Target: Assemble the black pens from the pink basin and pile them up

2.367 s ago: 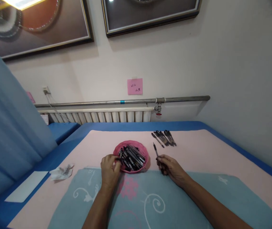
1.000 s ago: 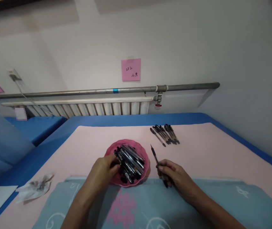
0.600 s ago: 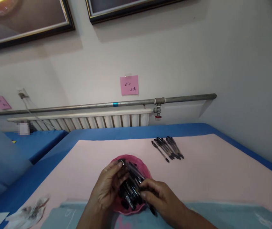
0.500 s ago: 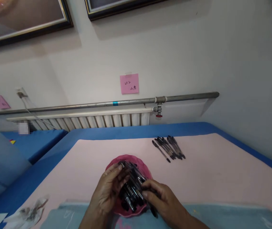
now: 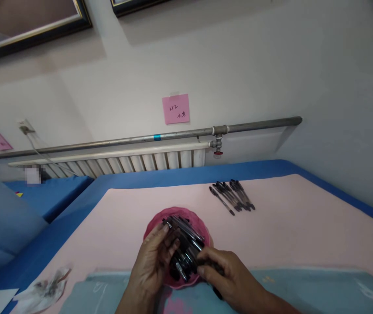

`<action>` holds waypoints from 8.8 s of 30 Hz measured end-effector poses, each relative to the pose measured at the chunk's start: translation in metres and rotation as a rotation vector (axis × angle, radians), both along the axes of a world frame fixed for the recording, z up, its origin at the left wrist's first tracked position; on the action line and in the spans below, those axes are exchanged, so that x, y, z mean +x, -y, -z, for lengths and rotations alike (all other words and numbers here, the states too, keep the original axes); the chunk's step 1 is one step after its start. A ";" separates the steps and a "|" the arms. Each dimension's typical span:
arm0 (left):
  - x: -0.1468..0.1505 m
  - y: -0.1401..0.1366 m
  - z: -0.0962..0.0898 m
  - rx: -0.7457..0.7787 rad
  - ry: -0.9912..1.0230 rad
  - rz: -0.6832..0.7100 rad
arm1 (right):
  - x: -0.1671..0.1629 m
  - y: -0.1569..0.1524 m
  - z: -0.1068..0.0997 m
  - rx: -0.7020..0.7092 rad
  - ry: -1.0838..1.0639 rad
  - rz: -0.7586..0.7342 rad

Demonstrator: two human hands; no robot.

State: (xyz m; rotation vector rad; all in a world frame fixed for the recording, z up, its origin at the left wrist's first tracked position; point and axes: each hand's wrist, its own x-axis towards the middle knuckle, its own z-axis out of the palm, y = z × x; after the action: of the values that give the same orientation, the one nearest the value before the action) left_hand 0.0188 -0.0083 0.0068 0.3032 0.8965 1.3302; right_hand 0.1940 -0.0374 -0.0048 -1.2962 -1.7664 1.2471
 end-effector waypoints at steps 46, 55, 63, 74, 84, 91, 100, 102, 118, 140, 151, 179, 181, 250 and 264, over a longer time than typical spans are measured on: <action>0.014 0.004 0.009 0.022 -0.109 -0.076 | 0.005 0.004 0.005 0.067 0.047 0.131; 0.011 0.003 0.009 0.028 -0.103 -0.092 | 0.006 0.004 0.008 0.174 0.136 0.108; 0.010 0.000 0.011 0.029 -0.113 -0.105 | 0.009 0.005 0.008 0.290 0.157 0.064; 0.011 0.002 0.006 0.034 -0.114 -0.100 | 0.009 0.003 0.009 0.309 0.182 0.082; 0.010 0.000 0.007 0.005 -0.116 -0.120 | 0.012 0.003 0.012 0.359 0.207 0.038; 0.009 0.000 0.008 0.003 -0.115 -0.121 | 0.012 0.003 0.011 0.309 0.206 0.023; 0.011 0.002 0.006 0.016 -0.113 -0.097 | 0.011 0.002 0.009 0.286 0.231 -0.002; 0.011 0.002 0.005 0.014 -0.118 -0.095 | 0.011 0.002 0.009 0.303 0.249 0.002; -0.002 -0.003 0.000 0.138 -0.240 -0.078 | 0.012 -0.002 0.005 0.044 -0.041 0.098; -0.042 -0.010 0.006 0.387 -2.037 0.180 | 0.025 -0.023 0.004 -0.387 -0.533 0.329; -0.021 -0.013 0.012 0.311 -1.977 0.120 | 0.024 -0.023 0.006 -0.359 -0.472 0.285; -0.011 0.004 0.002 0.129 -0.298 0.216 | 0.014 -0.004 0.014 0.120 0.055 -0.011; -0.007 0.005 0.004 0.132 -0.295 0.253 | 0.014 -0.003 0.014 0.162 0.063 -0.003; -0.026 -0.003 0.001 0.116 -0.705 0.012 | -0.024 -0.044 -0.009 0.652 0.583 -0.050; -0.037 -0.007 0.007 0.209 -0.854 0.041 | -0.043 -0.062 0.002 0.588 0.822 -0.091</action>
State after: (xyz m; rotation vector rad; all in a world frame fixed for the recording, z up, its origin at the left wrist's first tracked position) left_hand -0.0183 -0.0014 -0.0002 1.0991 1.4390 1.2550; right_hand 0.1506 0.0250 -0.0072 -1.4542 -2.5027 0.1295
